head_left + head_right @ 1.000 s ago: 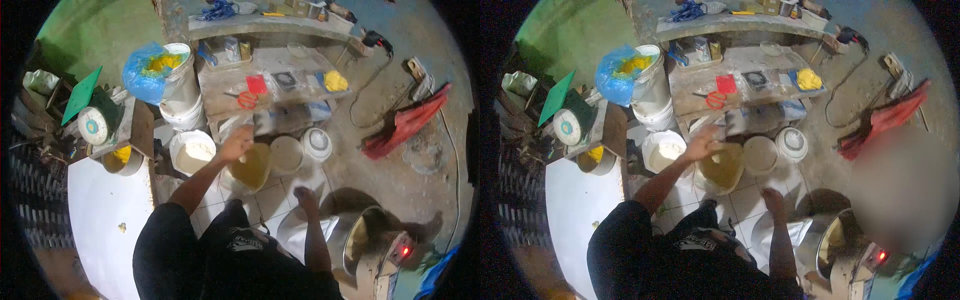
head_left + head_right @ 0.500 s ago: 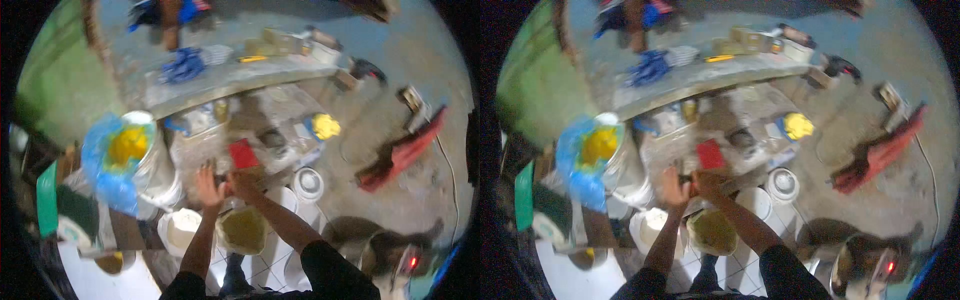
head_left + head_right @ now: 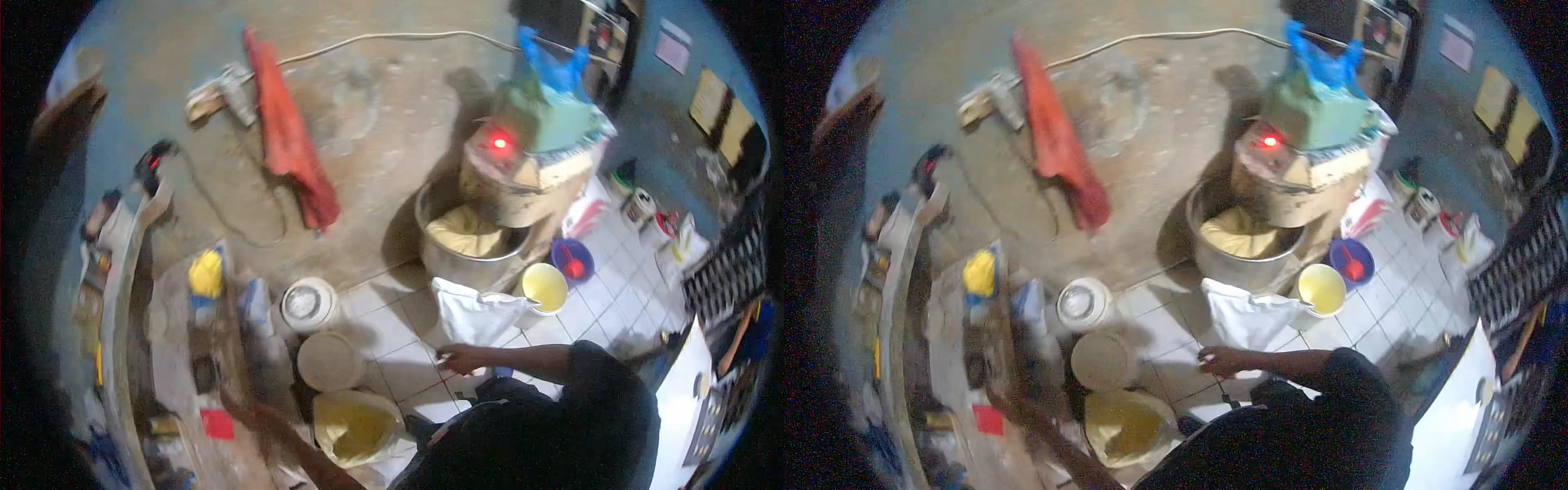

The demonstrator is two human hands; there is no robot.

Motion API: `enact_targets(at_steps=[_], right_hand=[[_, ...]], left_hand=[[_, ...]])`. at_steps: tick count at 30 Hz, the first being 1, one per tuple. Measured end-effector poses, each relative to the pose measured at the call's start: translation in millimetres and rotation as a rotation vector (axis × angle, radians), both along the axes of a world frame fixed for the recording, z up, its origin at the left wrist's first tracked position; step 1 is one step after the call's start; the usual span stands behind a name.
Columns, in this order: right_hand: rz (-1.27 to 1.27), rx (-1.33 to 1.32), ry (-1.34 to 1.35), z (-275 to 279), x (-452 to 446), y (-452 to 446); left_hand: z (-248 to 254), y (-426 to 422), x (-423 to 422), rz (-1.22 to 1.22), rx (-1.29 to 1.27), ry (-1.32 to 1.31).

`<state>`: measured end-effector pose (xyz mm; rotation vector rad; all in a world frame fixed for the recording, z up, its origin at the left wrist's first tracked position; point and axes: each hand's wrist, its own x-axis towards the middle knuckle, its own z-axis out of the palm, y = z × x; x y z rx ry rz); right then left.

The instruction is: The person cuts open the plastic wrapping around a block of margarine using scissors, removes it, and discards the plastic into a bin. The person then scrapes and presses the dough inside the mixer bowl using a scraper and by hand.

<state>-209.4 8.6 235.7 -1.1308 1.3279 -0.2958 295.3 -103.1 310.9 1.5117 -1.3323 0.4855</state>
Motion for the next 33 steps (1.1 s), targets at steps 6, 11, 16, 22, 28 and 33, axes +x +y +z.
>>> enact_targets(at_steps=[6,11,16,22,28,33], right_hand=[[-0.65,-0.242,-0.011,62.1,-189.3,65.1],[-0.828,-0.302,-0.146,5.4,-295.2,86.0],[-0.784,-0.366,-0.196,-4.4,-373.1,88.5],[-0.811,-0.371,-0.354,45.0,-437.6,72.6],[-0.866,-0.508,-0.368,81.0,-469.2,44.0],[-0.82,-0.521,-0.63,155.4,-490.2,6.8]], left_hand=[[257.3,-80.1,-373.4,-0.946,-0.324,-0.22],[372.8,-88.9,-683.8,-1.5,-0.359,-0.354],[383.2,-174.3,-931.2,-1.462,-0.094,-0.84],[338.8,-262.2,-1009.7,-0.8,0.059,-1.293],[328.0,-266.9,-1009.7,-0.782,0.205,-1.246],[350.5,-268.2,-1016.2,-1.057,0.233,-0.901]])
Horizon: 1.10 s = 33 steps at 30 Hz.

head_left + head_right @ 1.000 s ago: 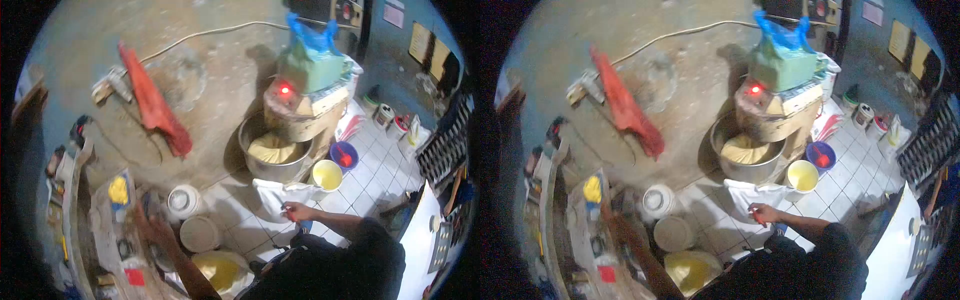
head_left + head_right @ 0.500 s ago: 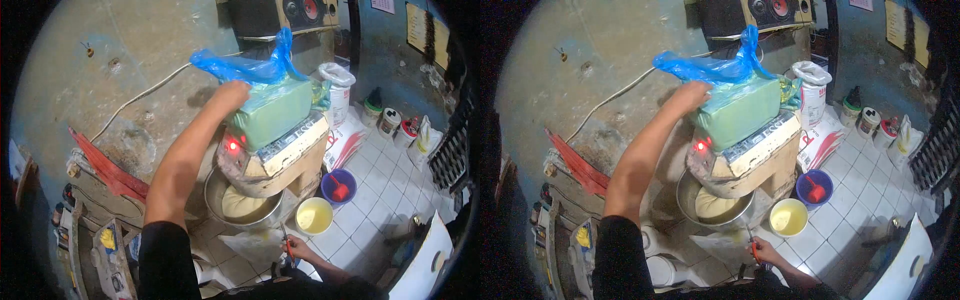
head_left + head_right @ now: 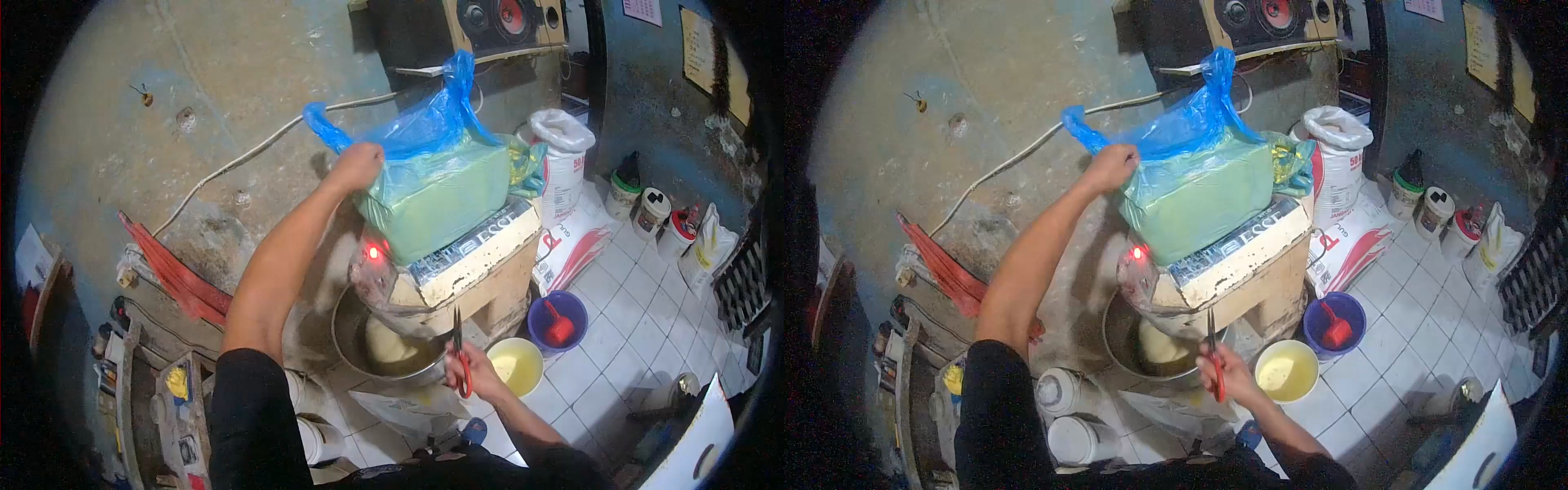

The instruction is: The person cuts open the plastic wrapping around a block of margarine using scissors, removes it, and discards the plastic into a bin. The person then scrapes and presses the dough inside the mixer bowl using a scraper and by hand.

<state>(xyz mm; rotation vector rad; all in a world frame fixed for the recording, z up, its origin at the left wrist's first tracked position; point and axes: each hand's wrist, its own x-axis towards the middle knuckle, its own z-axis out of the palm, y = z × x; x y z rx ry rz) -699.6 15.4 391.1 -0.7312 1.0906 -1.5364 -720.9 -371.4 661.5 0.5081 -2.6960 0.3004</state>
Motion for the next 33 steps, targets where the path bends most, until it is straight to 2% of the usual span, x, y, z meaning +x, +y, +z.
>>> enact_targets(at_steps=[1,2,4,5,7,8,10,11,13,14,16,17,19,31,33], right_hand=[[0.049,-0.08,-0.097,20.5,-5.4,-10.9],[0.052,-0.237,-0.133,42.3,-9.7,-25.4],[0.113,-0.464,-0.306,80.8,-20.6,-60.6],[0.174,-0.532,-0.446,97.9,-25.8,-78.2],[0.093,-0.437,-0.621,149.1,-32.8,-99.4],[0.095,-0.445,-0.628,154.8,-40.9,-112.4],[0.071,-0.449,-0.654,160.6,-55.1,-136.8],[0.072,-0.451,-0.66,165.3,-59.1,-144.0],[0.03,-0.407,-0.664,171.7,-63.4,-153.8],[0.004,-0.42,-0.673,170.8,-63.5,-160.0],[0.026,-0.439,-0.693,164.1,-67.0,-167.9],[0.045,-0.466,-0.721,162.8,-68.0,-170.6],[0.048,-0.442,-0.753,170.2,-61.5,-169.5],[0.053,-0.574,-0.99,183.2,-81.7,-219.3],[-0.042,-0.621,-0.95,181.9,-97.4,-225.5]], left_hand=[[3.0,-0.4,-1.7,-0.1,0.195,0.097],[4.5,4.2,-2.9,-0.098,0.197,0.093],[9.8,19.1,-9.1,-0.168,0.578,0.14],[9.2,21.7,-7.9,-0.164,0.576,0.138],[7.0,27.3,-3.1,-0.184,0.756,0.176],[11.2,31.9,-3.8,-0.181,0.748,0.169],[22.2,41.7,-9.6,-0.17,0.204,0.07],[23.4,47.3,-16.4,-0.168,0.203,0.064],[17.4,55.6,-29.6,0.018,-0.229,-0.304],[15.0,52.5,-31.2,0.023,-0.218,-0.304],[16.6,44.8,-40.3,-0.028,-0.008,-0.089],[14.9,41.8,-39.9,-0.028,-0.006,-0.088],[8.7,43.0,-30.7,-0.137,0.143,0.144],[2.9,42.0,-25.3,-0.191,0.144,0.268],[1.2,45.6,-24.2,-0.183,0.204,0.301]])
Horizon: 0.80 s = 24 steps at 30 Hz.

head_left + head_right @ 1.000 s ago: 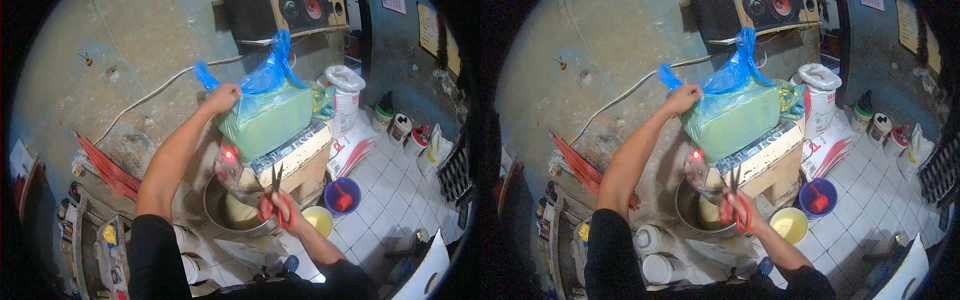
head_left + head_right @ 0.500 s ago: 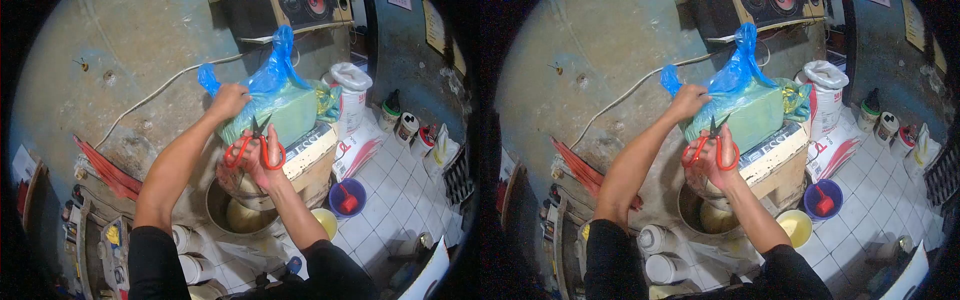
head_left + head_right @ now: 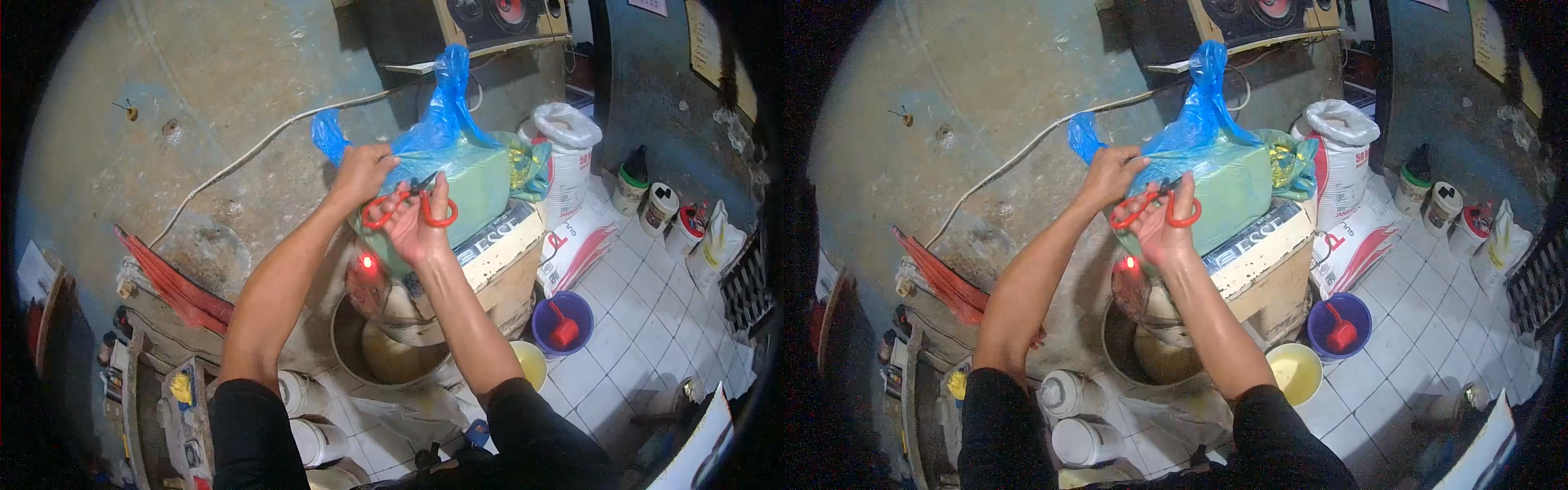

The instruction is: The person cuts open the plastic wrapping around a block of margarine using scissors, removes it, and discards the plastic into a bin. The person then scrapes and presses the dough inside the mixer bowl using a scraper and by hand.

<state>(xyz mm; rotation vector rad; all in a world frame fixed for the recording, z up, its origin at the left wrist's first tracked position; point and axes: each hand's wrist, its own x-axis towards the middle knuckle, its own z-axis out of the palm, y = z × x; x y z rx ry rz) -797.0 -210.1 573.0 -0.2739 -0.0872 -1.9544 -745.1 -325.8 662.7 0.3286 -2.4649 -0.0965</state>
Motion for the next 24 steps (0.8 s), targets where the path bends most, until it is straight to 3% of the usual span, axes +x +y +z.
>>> enact_targets(at_steps=[6,9,12,14,16,20,22,24], right_hand=[[-0.348,0.11,-0.12,10.9,-100.1,7.2],[-0.191,-0.023,-0.02,-9.1,-196.2,13.1],[-0.183,0.106,-0.003,1.9,-193.5,42.6],[-0.222,0.063,0.105,-6.4,-181.8,55.7],[-0.228,0.126,0.108,-12.4,-162.7,73.5],[-0.152,0.066,0.123,-16.2,-148.6,101.2],[-0.089,0.06,0.132,-10.9,-139.2,108.1],[-0.084,0.065,0.171,-9.2,-142.3,102.5]], left_hand=[[5.1,-0.7,18.4,0.029,0.055,0.046],[8.6,0.9,22.4,0.048,0.045,0.021],[7.9,-0.4,25.1,0.047,0.005,0.004],[4.4,-2.8,28.1,0.016,-0.023,0.034],[2.5,-5.6,31.9,0.096,-0.155,-0.104],[12.9,6.1,22.0,0.076,-0.191,-0.049],[13.1,18.8,1.1,-0.057,-0.475,0.125],[14.6,29.0,-29.3,-0.034,-0.513,-0.003]])
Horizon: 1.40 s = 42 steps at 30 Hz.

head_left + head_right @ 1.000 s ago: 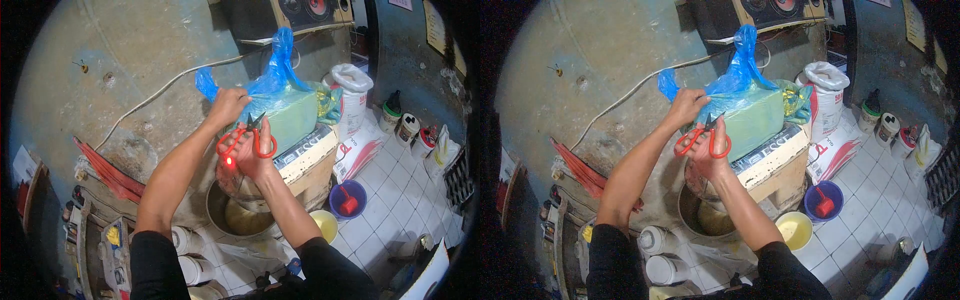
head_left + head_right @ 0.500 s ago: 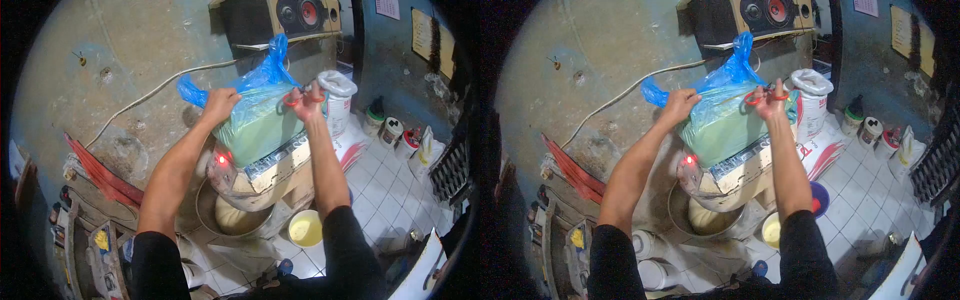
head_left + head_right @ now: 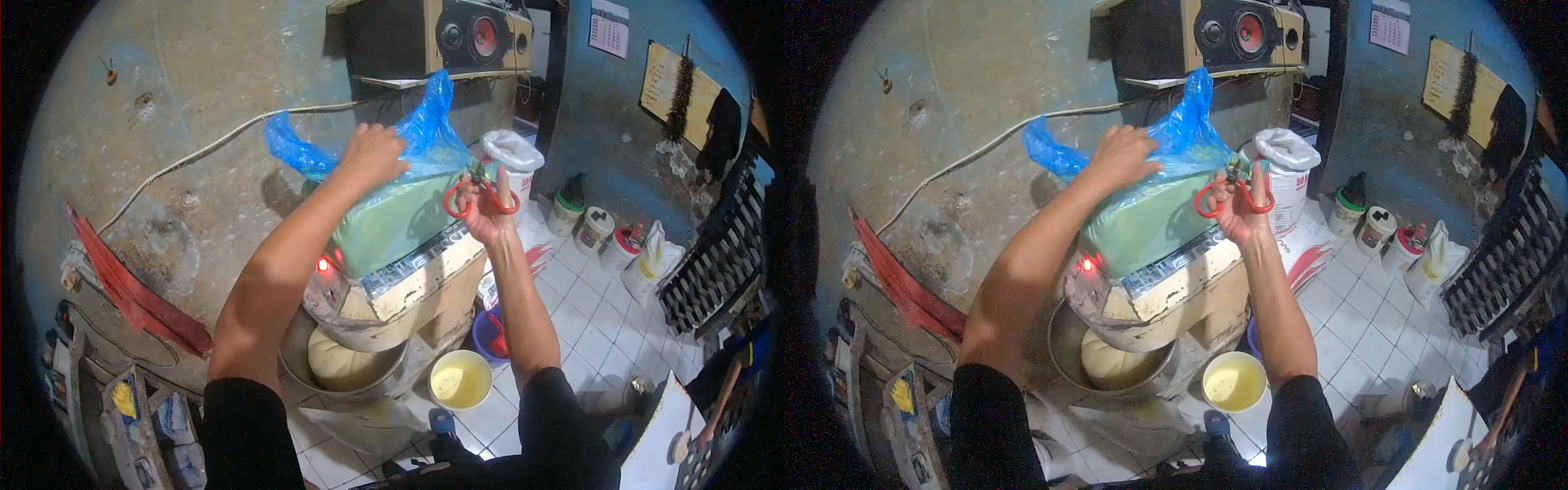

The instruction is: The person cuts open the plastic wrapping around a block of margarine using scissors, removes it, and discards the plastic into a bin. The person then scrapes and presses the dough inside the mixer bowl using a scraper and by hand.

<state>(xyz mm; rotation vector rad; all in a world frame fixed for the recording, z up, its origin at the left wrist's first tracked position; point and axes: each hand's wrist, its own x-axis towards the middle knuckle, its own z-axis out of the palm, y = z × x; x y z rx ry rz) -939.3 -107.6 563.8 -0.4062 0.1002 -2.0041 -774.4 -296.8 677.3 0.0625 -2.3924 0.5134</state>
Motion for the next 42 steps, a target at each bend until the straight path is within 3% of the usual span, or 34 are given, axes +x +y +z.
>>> enact_targets(at_steps=[5,8,10,18,24,28,30,35,37,40,41,42], right_hand=[[0.128,-0.091,0.038,-2.1,-12.5,-14.0],[0.17,-0.088,0.071,-3.8,-9.7,5.6],[0.258,-0.078,-0.008,-0.3,-4.8,8.7],[0.272,-0.223,-0.146,14.5,-34.8,-34.0],[0.297,-0.042,-0.197,21.9,3.1,-19.2],[0.2,0.049,-0.058,12.5,-0.1,-31.3],[0.056,0.019,-0.263,9.1,-26.4,-48.3],[0.187,-0.029,-0.282,1.7,-63.6,-62.3],[0.241,-0.074,-0.073,-4.2,-68.9,-63.0],[0.248,-0.102,0.022,-5.6,-104.8,-76.0],[0.33,0.029,-0.148,2.8,-117.6,-75.5],[0.329,0.031,-0.153,7.1,-121.7,-77.8]], left_hand=[[1.4,-4.7,-59.0,0.271,-0.051,-0.454],[7.1,-23.2,-58.9,0.293,0.0,-0.281],[16.9,-20.2,-48.3,0.263,0.27,-0.17],[18.9,-3.1,-52.7,0.255,0.232,-0.125],[21.3,-3.8,-56.6,0.304,0.216,-0.127],[22.6,-1.5,-57.8,0.296,0.201,-0.129],[21.3,0.3,-55.2,0.284,0.19,-0.128],[24.6,-3.0,-51.3,0.264,0.19,-0.113],[27.8,0.0,-48.1,0.271,0.186,-0.119],[33.7,-13.9,-38.4,0.266,0.217,-0.078],[34.8,-21.5,-30.7,0.259,0.24,-0.034],[38.4,-22.5,-22.9,0.282,0.199,-0.038]])
